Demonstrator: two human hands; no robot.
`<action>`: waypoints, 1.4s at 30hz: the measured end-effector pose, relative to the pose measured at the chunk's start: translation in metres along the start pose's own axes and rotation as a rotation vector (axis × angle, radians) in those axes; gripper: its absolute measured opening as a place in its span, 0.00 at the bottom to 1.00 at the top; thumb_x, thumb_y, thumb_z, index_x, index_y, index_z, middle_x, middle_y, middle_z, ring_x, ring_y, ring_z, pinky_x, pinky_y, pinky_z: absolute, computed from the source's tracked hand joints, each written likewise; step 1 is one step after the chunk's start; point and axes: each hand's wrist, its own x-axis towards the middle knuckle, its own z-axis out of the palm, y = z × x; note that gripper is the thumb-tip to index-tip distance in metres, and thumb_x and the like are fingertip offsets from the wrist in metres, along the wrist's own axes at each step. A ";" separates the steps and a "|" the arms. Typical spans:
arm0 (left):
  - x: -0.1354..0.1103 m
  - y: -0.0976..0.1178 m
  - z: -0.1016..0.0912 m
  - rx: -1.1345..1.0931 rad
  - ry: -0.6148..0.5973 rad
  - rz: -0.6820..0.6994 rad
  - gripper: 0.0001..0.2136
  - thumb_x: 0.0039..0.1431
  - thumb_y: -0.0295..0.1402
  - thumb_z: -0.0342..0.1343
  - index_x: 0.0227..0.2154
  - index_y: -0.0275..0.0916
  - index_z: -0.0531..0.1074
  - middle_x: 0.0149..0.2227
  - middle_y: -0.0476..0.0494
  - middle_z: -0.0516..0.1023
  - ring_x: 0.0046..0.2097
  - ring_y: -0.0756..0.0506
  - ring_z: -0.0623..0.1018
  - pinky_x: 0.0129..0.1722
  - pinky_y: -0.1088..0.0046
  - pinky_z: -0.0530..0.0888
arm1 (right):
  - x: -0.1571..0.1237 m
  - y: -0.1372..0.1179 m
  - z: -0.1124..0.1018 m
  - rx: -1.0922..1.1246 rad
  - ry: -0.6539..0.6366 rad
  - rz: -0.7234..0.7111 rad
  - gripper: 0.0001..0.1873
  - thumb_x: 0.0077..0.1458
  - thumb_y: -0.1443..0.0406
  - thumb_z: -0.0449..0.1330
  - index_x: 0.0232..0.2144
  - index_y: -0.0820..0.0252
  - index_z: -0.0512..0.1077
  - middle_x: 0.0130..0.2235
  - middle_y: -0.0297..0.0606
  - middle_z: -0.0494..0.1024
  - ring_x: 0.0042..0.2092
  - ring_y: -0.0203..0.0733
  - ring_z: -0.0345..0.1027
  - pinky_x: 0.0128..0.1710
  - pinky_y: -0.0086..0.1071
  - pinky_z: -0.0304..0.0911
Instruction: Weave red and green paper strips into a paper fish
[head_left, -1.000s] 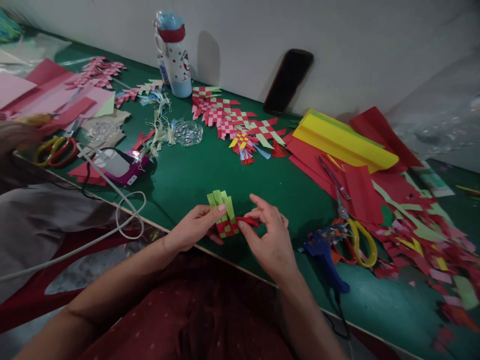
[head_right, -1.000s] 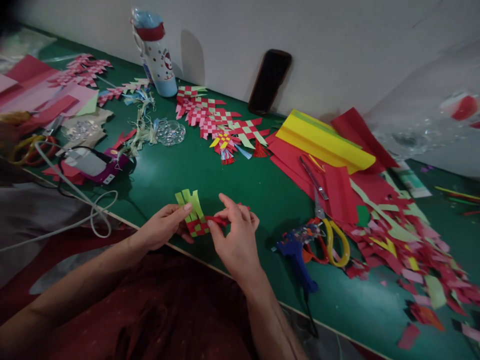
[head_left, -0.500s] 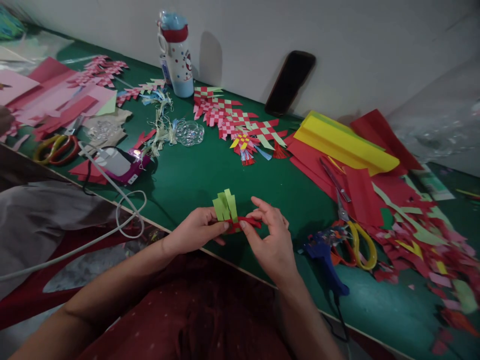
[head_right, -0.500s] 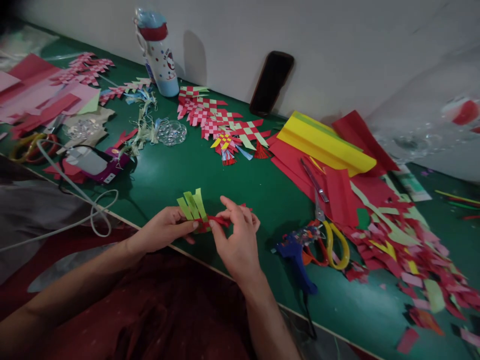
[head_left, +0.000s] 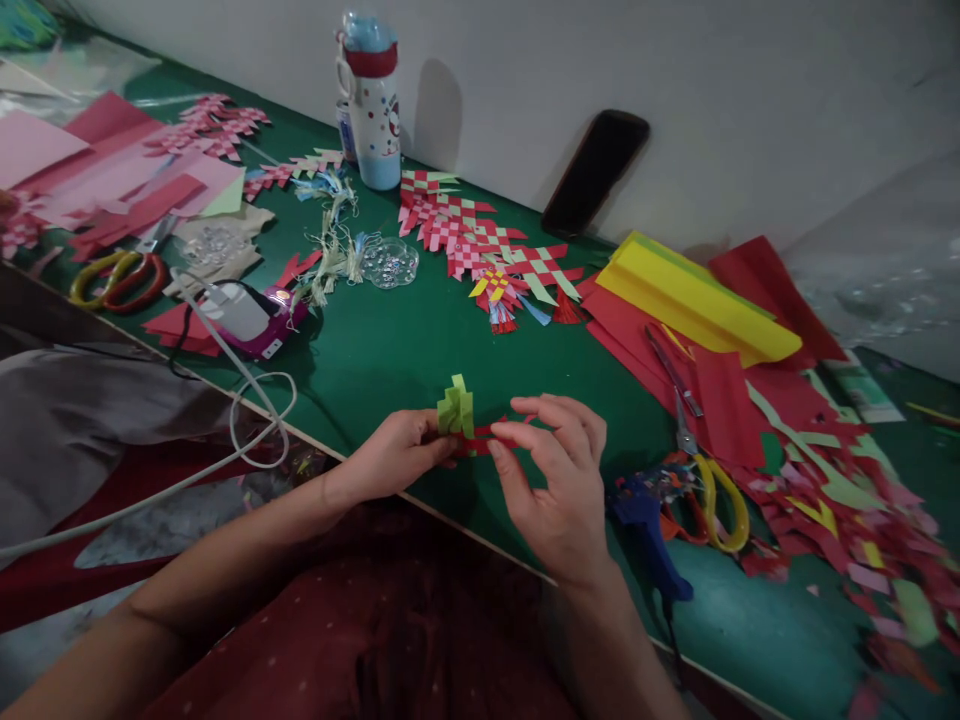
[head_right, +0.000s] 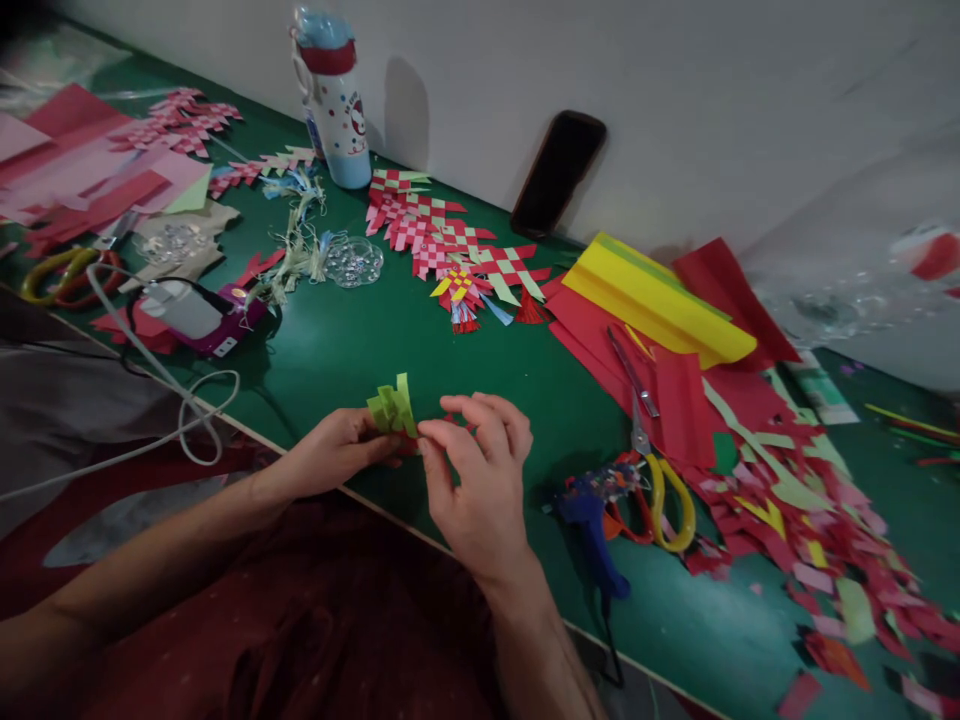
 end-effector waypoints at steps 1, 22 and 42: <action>0.000 0.000 0.000 0.005 -0.003 0.002 0.12 0.57 0.34 0.53 0.40 0.38 0.77 0.39 0.46 0.80 0.40 0.46 0.78 0.42 0.70 0.77 | -0.001 0.001 0.001 -0.001 -0.005 0.008 0.08 0.55 0.70 0.60 0.38 0.52 0.71 0.46 0.38 0.72 0.52 0.48 0.61 0.52 0.48 0.60; -0.008 0.006 -0.006 0.354 -0.014 0.169 0.14 0.60 0.29 0.47 0.42 0.40 0.77 0.37 0.49 0.79 0.39 0.47 0.77 0.40 0.76 0.72 | -0.008 0.017 0.004 -0.060 -0.182 0.047 0.04 0.58 0.65 0.59 0.35 0.51 0.75 0.41 0.34 0.78 0.48 0.45 0.64 0.49 0.44 0.55; -0.008 0.003 -0.009 0.307 -0.032 0.105 0.09 0.57 0.28 0.48 0.33 0.37 0.74 0.32 0.51 0.76 0.35 0.50 0.73 0.37 0.77 0.69 | -0.003 0.011 -0.003 -0.085 -0.260 -0.028 0.05 0.59 0.66 0.58 0.31 0.55 0.73 0.40 0.36 0.78 0.47 0.45 0.64 0.49 0.41 0.54</action>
